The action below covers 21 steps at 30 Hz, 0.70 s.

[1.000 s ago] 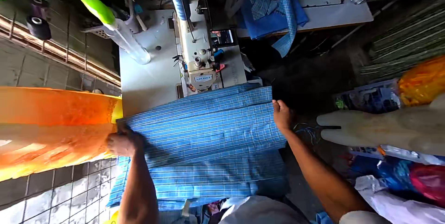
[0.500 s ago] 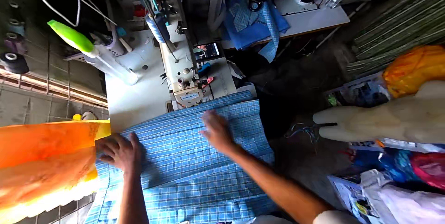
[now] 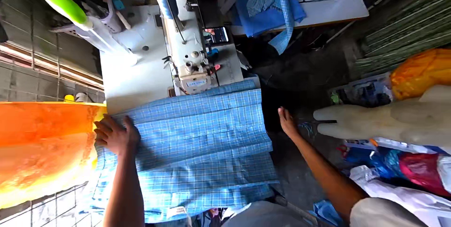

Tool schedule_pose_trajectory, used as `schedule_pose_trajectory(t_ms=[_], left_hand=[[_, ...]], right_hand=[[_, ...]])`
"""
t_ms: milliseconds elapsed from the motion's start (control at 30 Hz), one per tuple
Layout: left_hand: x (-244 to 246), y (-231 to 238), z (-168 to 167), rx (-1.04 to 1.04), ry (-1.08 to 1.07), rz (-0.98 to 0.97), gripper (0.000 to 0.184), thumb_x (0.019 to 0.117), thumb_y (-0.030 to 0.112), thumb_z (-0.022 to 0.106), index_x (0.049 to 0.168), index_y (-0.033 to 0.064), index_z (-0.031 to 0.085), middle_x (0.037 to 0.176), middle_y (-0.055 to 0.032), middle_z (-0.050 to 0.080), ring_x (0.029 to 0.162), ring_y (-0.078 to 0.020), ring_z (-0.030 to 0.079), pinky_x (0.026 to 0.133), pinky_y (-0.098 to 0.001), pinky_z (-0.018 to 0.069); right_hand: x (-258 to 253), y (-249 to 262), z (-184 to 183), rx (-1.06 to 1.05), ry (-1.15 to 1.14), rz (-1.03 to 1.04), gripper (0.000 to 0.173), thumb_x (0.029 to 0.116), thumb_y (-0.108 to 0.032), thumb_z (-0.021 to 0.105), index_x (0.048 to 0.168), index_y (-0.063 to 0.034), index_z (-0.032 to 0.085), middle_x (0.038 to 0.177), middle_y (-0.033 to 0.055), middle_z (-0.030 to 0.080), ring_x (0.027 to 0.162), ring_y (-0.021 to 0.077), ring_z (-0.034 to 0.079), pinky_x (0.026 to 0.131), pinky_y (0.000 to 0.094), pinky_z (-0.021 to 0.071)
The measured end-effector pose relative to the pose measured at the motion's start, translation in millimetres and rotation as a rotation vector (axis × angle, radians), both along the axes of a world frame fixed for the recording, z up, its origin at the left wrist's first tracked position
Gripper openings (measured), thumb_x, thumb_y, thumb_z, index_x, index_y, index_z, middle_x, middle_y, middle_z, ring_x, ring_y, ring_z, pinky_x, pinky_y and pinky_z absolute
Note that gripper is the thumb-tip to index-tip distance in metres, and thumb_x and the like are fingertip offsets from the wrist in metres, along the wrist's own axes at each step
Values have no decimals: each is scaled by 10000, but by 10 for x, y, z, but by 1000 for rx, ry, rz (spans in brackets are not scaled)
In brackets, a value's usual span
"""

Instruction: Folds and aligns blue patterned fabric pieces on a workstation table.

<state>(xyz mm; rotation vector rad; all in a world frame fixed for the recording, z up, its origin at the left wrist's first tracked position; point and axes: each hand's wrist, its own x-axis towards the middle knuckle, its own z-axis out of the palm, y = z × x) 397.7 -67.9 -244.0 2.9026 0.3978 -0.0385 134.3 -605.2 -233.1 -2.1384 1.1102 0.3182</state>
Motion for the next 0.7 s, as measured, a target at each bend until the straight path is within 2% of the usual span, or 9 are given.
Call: schedule_pose_trajectory(t_ms=[33, 100, 167, 233, 333, 433, 500, 567, 700], left_hand=[[-5, 4, 28, -29, -7, -11, 834, 1026, 653, 243, 1651, 106, 171, 1690, -262, 123, 1559, -468, 111, 1206, -677, 75], [-103, -34, 187, -99, -38, -61, 809, 1052, 616, 274, 1644, 72, 182, 1686, -292, 66, 1555, -503, 43, 1195, -712, 30], [-381, -107, 394, -88, -43, -160, 740, 1079, 560, 293, 1626, 63, 260, 1682, -297, 91, 1550, -523, 34, 1178, -752, 13], [-789, -247, 506, -69, 41, -280, 673, 1087, 525, 281, 1638, 140, 268, 1702, -241, 92, 1560, -498, 6, 1163, -779, -15], [-1326, -469, 389, -85, 166, -386, 687, 1056, 583, 296, 1648, 237, 250, 1722, -179, 47, 1575, -445, -33, 1171, -758, -52], [-1566, -563, 115, -24, 129, -400, 756, 1024, 660, 272, 1646, 229, 257, 1714, -198, 88, 1573, -455, 24, 1193, -729, -19], [-1562, -659, -9, 7, 50, -369, 768, 1014, 671, 272, 1633, 218, 302, 1702, -217, 136, 1562, -482, 81, 1199, -724, 19], [-1497, -783, -34, 14, 20, -337, 772, 1009, 674, 274, 1622, 208, 334, 1691, -237, 161, 1553, -493, 118, 1201, -720, 40], [-1346, -998, -15, -3, 55, -300, 765, 1010, 657, 269, 1636, 217, 290, 1701, -234, 111, 1565, -475, 65, 1199, -715, -11]], right_hand=[[-222, 104, 86, 163, -52, -23, 617, 1129, -414, 229, 1555, 10, 370, 1514, 258, 487, 1390, 376, 500, 1157, 513, 390], [-640, 379, 210, 472, -59, -111, 685, 1108, -501, 180, 1546, -21, 397, 1528, 219, 485, 1376, 345, 512, 1116, 510, 421], [-992, 666, 280, 643, -8, -173, 715, 1099, -527, 225, 1554, 8, 361, 1544, 246, 451, 1391, 351, 492, 1119, 510, 421], [-1278, 881, 285, 738, 11, -169, 653, 1099, -467, 328, 1559, -4, 342, 1541, 215, 452, 1384, 286, 500, 1116, 460, 457], [-1246, 1076, 312, 709, -38, -188, 541, 1068, -315, 511, 1485, 18, 424, 1414, 186, 555, 1258, 184, 566, 1060, 362, 481], [-1040, 1074, 267, 630, -145, -92, 504, 1003, -205, 653, 1402, 66, 509, 1343, 197, 615, 1222, 171, 603, 1066, 335, 479], [-907, 1031, 228, 542, -201, -108, 438, 971, -113, 680, 1338, 90, 555, 1281, 215, 642, 1172, 187, 634, 1034, 340, 509], [-780, 974, 250, 514, -219, -162, 437, 963, -45, 660, 1350, 109, 529, 1289, 240, 626, 1172, 213, 629, 1026, 355, 507], [-458, 727, 275, 485, -256, -185, 432, 960, -44, 656, 1353, 93, 538, 1290, 245, 622, 1170, 252, 628, 1014, 399, 518]])
